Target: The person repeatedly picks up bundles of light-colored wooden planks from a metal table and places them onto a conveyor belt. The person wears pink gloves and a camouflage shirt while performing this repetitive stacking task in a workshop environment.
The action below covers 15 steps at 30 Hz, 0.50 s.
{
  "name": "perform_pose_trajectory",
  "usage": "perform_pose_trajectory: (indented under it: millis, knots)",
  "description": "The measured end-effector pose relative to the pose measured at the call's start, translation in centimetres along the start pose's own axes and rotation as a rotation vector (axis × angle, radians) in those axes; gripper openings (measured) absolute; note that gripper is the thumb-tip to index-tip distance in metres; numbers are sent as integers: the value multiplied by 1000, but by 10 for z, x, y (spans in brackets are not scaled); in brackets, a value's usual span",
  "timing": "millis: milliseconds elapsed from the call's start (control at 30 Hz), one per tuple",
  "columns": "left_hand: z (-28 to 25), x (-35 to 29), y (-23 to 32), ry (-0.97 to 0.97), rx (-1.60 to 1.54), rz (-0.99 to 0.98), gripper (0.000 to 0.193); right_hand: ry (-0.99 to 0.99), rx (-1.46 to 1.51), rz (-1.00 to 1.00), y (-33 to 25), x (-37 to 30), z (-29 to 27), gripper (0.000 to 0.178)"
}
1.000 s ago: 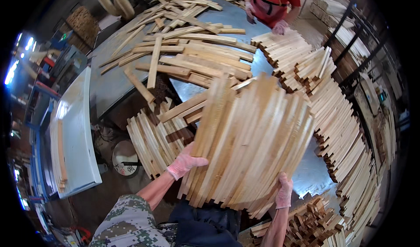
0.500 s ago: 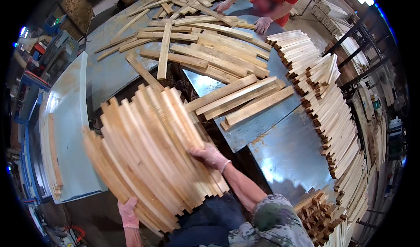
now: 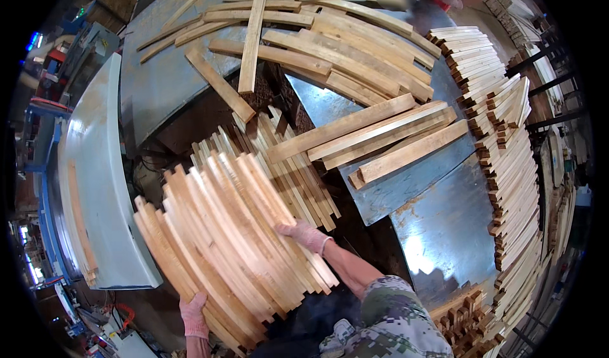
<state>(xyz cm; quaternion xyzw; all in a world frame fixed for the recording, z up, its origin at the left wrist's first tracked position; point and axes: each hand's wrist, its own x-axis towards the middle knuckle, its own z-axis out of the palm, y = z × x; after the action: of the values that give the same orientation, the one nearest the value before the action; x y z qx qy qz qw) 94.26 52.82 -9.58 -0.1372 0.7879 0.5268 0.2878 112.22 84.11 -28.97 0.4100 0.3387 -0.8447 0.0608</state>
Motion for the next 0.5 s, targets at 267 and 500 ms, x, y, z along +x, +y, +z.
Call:
perform_pose_trajectory:
  millis: [267, 500]
  knots:
    - [61, 76, -18, -324, -16, -50, 60, 154, 171, -57, -42, -39, -74, 63]
    - [50, 91, -3, -251, 16, -131, 59, 163, 65, 93, -16, 10, -63, 76]
